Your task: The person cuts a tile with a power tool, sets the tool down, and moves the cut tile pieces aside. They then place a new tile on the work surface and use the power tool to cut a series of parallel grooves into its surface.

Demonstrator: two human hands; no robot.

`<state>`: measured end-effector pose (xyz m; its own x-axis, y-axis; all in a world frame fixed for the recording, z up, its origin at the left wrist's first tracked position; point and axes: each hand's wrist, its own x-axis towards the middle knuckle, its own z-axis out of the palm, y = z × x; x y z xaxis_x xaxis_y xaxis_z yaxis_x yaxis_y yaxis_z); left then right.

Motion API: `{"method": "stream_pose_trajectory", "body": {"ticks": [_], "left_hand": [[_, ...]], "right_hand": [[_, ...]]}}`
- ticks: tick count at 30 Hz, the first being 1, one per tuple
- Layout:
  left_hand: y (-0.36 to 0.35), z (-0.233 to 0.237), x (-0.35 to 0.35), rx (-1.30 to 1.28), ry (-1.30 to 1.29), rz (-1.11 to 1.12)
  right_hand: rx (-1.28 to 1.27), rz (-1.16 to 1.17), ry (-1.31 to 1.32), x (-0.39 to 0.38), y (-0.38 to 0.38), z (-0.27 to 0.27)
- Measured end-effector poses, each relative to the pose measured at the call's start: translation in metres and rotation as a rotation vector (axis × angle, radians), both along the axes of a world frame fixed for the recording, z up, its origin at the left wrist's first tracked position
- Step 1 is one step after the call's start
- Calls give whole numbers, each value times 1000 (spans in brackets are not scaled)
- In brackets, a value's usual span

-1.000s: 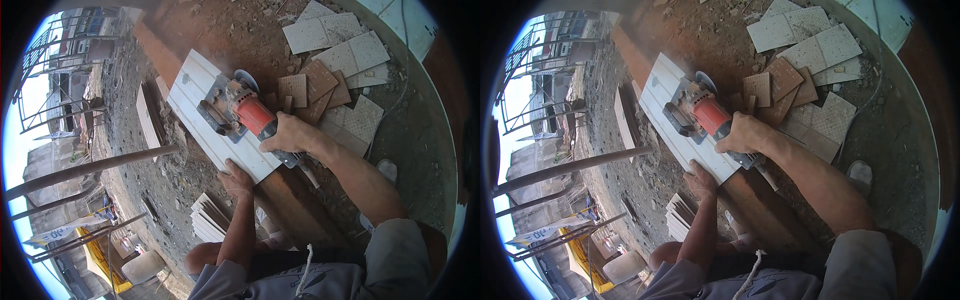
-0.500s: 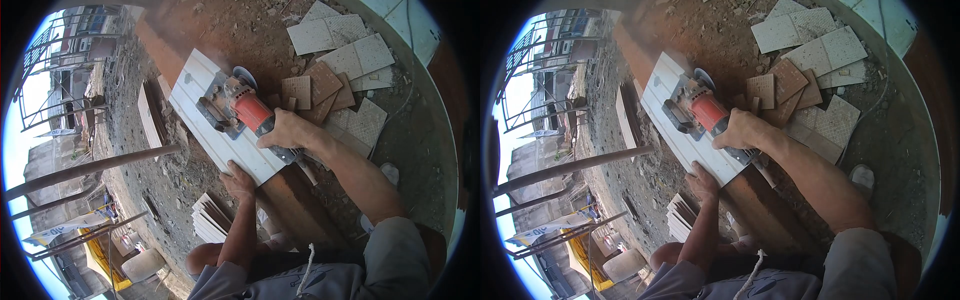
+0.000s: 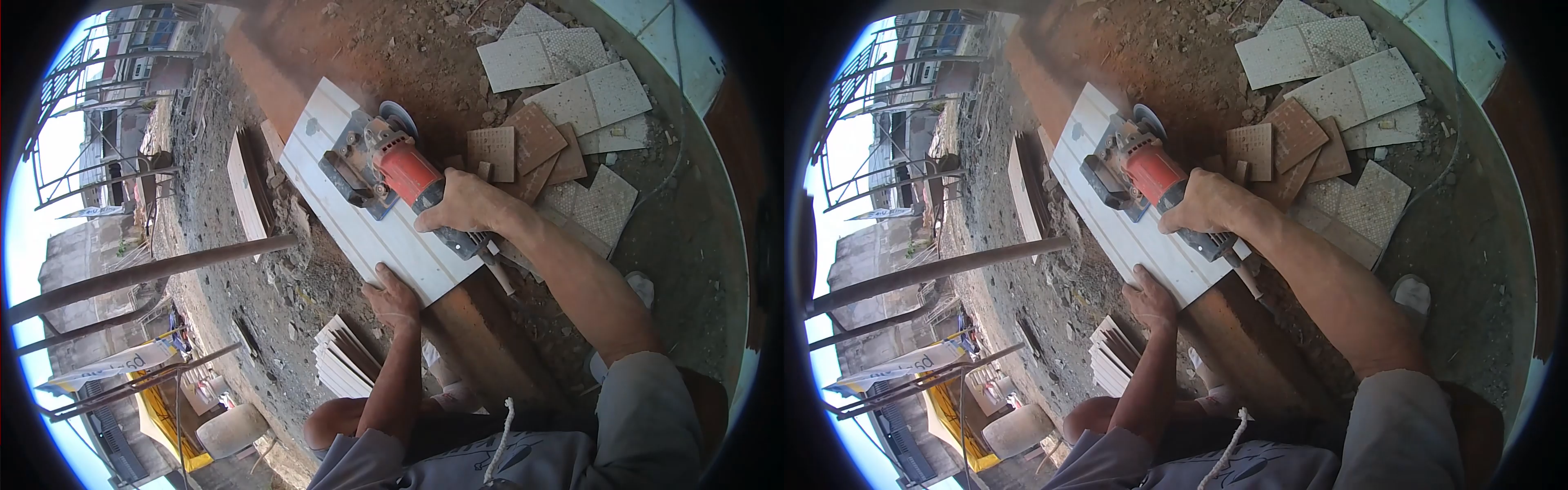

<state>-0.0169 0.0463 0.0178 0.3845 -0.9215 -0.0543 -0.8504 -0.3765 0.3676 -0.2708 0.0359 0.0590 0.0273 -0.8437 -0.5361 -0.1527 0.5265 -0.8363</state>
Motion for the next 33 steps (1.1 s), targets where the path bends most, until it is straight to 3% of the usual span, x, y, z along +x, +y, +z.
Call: {"method": "stream_pose_trajectory", "body": {"ticks": [21,33], "left_hand": [[-2,-9,7,-49,-7,-15],[-5,-8,11,91,24,12]], "right_hand": [[-89,-49,16,1,-45,-9],[-158,-93,-25,2,-80,-23]]}}
